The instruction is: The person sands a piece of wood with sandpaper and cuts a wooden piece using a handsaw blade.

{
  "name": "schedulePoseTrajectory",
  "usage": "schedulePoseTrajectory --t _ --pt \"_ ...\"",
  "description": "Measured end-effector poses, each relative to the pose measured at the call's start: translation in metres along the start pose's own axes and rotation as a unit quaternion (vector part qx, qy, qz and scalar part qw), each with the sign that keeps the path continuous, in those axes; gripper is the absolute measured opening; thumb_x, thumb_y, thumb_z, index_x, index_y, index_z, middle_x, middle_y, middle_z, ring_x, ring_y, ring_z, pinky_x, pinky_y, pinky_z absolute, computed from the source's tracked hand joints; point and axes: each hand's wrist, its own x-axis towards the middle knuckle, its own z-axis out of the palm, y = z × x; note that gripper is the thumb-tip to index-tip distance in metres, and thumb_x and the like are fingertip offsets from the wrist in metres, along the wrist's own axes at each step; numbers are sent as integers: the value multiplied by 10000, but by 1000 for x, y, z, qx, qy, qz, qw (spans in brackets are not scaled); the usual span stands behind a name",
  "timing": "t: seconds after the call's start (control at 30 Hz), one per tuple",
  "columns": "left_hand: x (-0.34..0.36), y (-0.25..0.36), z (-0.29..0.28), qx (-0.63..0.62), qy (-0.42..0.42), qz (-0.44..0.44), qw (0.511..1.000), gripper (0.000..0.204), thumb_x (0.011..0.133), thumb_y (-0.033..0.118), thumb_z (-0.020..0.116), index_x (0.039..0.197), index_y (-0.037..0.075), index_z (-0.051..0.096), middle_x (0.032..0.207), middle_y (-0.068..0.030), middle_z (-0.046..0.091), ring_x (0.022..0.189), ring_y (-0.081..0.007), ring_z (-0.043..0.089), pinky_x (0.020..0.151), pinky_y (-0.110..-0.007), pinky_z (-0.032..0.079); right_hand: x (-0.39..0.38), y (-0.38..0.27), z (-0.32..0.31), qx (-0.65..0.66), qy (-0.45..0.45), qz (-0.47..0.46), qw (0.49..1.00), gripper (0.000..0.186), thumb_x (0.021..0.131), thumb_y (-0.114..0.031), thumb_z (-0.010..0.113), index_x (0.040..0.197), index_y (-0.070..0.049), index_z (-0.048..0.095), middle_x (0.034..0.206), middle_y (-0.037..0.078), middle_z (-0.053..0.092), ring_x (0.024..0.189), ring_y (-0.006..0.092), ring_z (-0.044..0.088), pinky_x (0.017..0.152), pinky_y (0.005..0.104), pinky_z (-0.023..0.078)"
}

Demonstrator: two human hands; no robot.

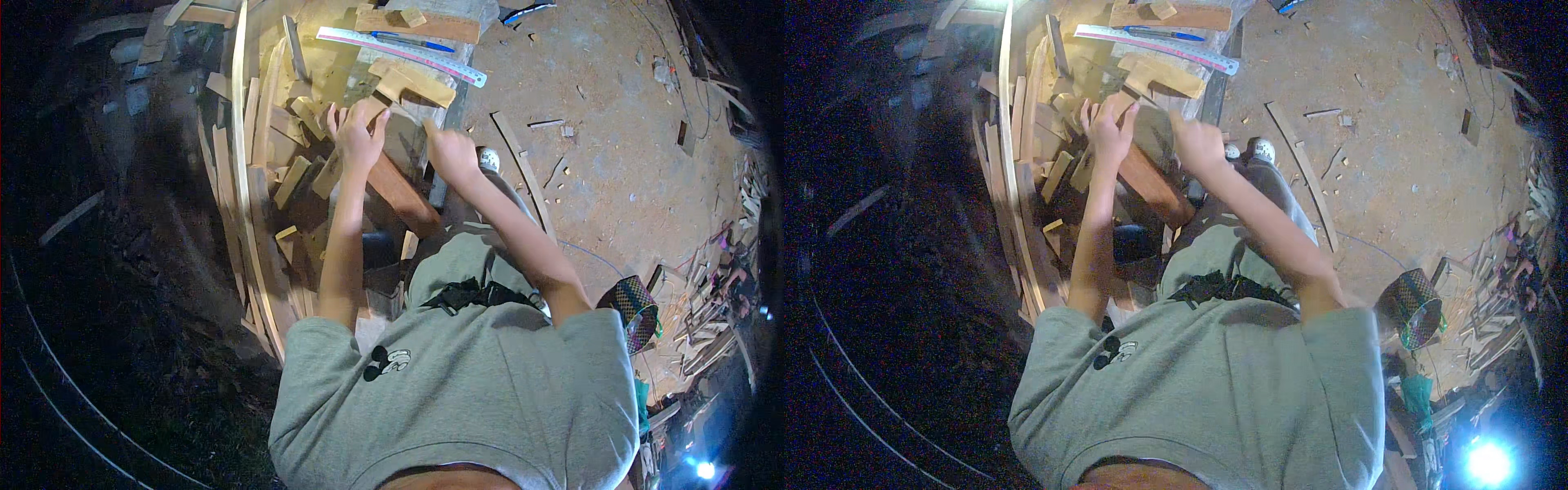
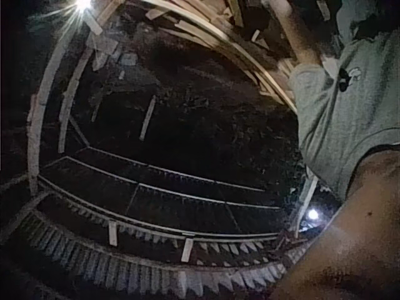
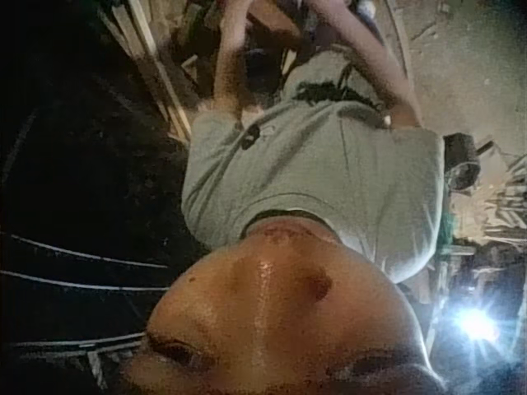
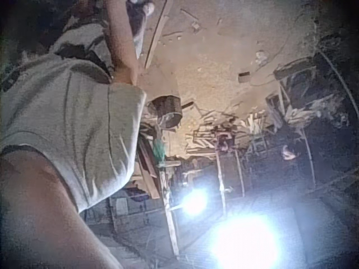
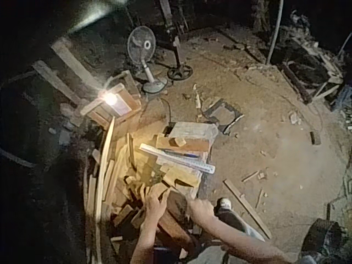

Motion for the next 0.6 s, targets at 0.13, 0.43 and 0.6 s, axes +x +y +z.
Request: schedulePoseTrajectory --t 0.13,0.43,0.6 --pt "-7 -9 2 9 56 -18 998 402 767 364 594 1005 41 586 965 -122 606 1044 -318 463 999 -391 199 -20 5 -10 1 -66 33 997 197 766 -119 472 960 -86 465 588 155 580 542 322 601 449 435 474" --pt "2 -14 9 2 62 1 998 356 757 334 590 944 32 582 893 -120 611 872 -272 541 998 -388 208 12 4 -4 24 -5 -17 1000 234 758 -106 460 990 -74 467 628 194 586 563 356 593 474 464 473" --pt "-4 -12 -2 0 65 -10 998 335 751 323 599 933 42 584 888 -118 610 888 -275 536 989 -394 219 -39 16 -17 18 -71 35 997 226 764 -113 455 987 -101 490 619 200 579 587 364 592 514 470 469"
